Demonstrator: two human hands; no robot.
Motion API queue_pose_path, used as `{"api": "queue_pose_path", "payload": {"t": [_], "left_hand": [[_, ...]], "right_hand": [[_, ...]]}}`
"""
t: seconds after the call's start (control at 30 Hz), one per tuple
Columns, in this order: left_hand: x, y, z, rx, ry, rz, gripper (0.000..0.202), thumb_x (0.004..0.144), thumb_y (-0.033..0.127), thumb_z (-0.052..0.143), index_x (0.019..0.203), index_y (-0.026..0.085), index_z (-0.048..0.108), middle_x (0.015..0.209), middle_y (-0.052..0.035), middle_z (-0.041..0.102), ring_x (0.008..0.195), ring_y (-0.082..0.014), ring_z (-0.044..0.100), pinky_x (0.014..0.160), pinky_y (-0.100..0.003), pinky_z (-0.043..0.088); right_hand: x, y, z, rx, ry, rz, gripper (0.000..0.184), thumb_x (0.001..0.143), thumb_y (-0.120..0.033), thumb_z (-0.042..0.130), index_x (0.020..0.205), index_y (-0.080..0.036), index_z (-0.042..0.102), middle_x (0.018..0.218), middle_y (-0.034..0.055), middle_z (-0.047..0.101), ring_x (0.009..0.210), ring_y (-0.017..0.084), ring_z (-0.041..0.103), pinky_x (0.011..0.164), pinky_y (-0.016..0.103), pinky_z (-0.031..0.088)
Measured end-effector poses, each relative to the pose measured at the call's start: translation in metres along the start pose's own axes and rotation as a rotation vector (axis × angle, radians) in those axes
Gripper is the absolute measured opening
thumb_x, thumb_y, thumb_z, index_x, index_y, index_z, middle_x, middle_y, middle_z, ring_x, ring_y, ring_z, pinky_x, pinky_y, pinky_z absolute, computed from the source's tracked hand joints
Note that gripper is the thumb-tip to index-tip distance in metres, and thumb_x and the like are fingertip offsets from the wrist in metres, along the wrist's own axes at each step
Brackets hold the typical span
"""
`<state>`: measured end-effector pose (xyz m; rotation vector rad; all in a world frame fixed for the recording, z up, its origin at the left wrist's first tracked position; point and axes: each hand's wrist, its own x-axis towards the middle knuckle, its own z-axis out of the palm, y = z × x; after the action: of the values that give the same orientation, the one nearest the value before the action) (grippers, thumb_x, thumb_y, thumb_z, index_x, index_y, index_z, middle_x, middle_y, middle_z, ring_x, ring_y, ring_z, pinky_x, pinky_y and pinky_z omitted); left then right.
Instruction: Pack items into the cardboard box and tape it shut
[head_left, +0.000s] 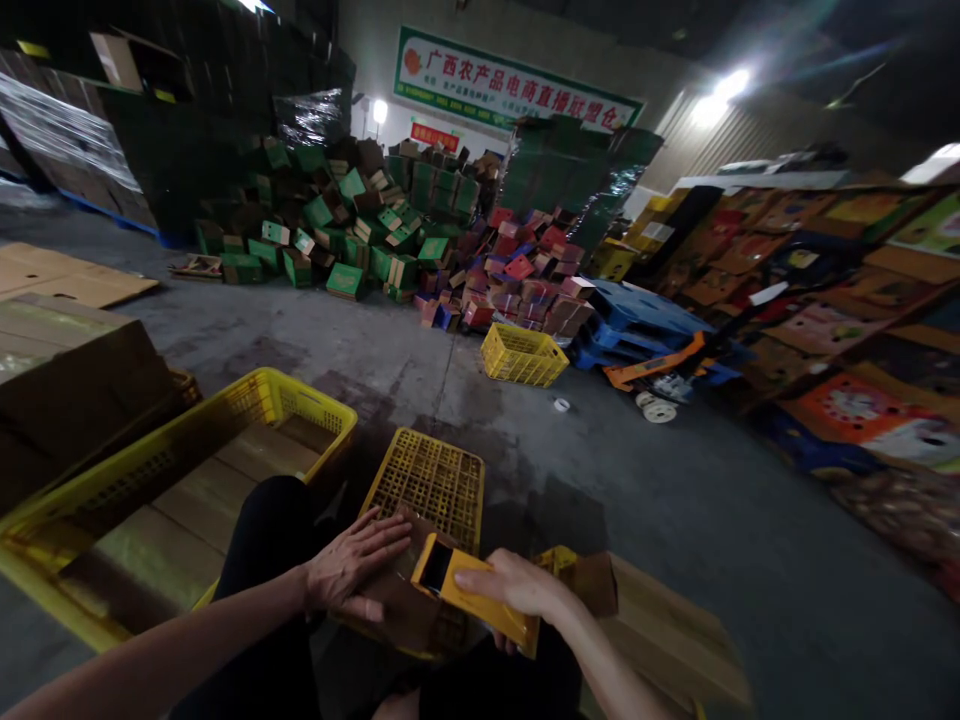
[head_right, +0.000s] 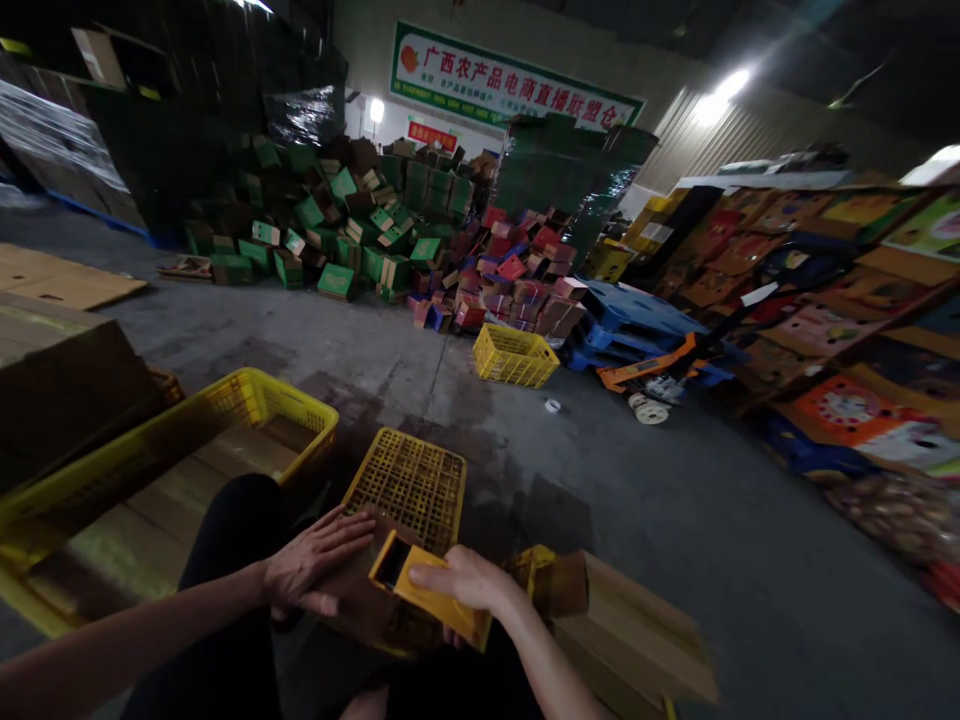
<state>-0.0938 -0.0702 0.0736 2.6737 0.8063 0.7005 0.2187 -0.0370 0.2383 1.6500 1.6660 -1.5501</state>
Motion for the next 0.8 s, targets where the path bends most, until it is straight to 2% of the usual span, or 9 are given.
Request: {"api": "queue_pose_path", "payload": {"t": [0.13,0.27,0.33,0.5,0.67,0.8], "left_hand": [[0.006,0.012,-0.016,0.030,-0.043,0.044,0.096,0.090,0.074,0.053,0.164,0.028,0.013,0.165,-0.0125,0.029,0.153,-0.0371,0.024,0.123,-0.064,0.007],[0.013,0.027,-0.018,-0.001,-0.052,0.107,0.097,0.093,0.068,0.054,0.165,0.022,0.008,0.165,-0.0153,0.028,0.153,-0.0350,0.023,0.125,-0.056,0.017],[0.015,0.032,-0.015,-0.017,-0.079,0.115,0.101,0.093,0.068,0.053,0.164,0.017,0.004,0.166,-0.0172,0.022,0.154,-0.0349,0.021,0.125,-0.053,0.022],[0.015,0.031,-0.011,-0.038,-0.099,0.106,0.101,0.093,0.069,0.052,0.164,0.017,0.002,0.166,-0.0158,0.022,0.153,-0.0337,0.025,0.125,-0.050,0.024],[0.013,0.027,-0.015,-0.074,-0.102,0.118,0.099,0.094,0.067,0.053,0.165,0.020,0.003,0.167,-0.0143,0.022,0.153,-0.0320,0.025,0.126,-0.047,0.022],[0.012,0.025,-0.016,-0.114,-0.094,0.107,0.097,0.094,0.068,0.053,0.165,0.022,0.007,0.166,-0.0126,0.025,0.153,-0.0311,0.026,0.126,-0.047,0.022]], "right_hand": [[0.003,0.000,0.002,0.023,0.001,0.009,0.045,0.092,-0.058,0.055,0.070,-0.020,0.061,0.056,0.0050,0.068,0.063,0.024,0.074,0.056,0.028,0.058],[0.004,0.000,0.000,-0.036,0.075,-0.008,0.044,0.088,-0.059,0.060,0.068,-0.020,0.062,0.059,0.0054,0.069,0.069,0.025,0.074,0.057,0.026,0.057],[0.004,0.001,0.000,-0.051,0.044,0.002,0.047,0.089,-0.061,0.058,0.067,-0.020,0.062,0.059,0.0061,0.069,0.066,0.025,0.073,0.055,0.027,0.057],[0.005,0.004,0.003,-0.046,0.069,0.016,0.046,0.087,-0.063,0.061,0.073,-0.019,0.062,0.057,0.0040,0.067,0.059,0.022,0.072,0.052,0.024,0.054],[0.003,0.013,0.003,0.043,-0.057,-0.001,0.046,0.091,-0.062,0.057,0.082,-0.018,0.064,0.058,0.0028,0.069,0.053,0.019,0.069,0.048,0.022,0.052],[-0.005,0.025,-0.001,0.048,-0.082,-0.023,0.052,0.089,-0.067,0.057,0.083,-0.016,0.066,0.059,0.0039,0.070,0.052,0.018,0.068,0.046,0.021,0.050]]}}
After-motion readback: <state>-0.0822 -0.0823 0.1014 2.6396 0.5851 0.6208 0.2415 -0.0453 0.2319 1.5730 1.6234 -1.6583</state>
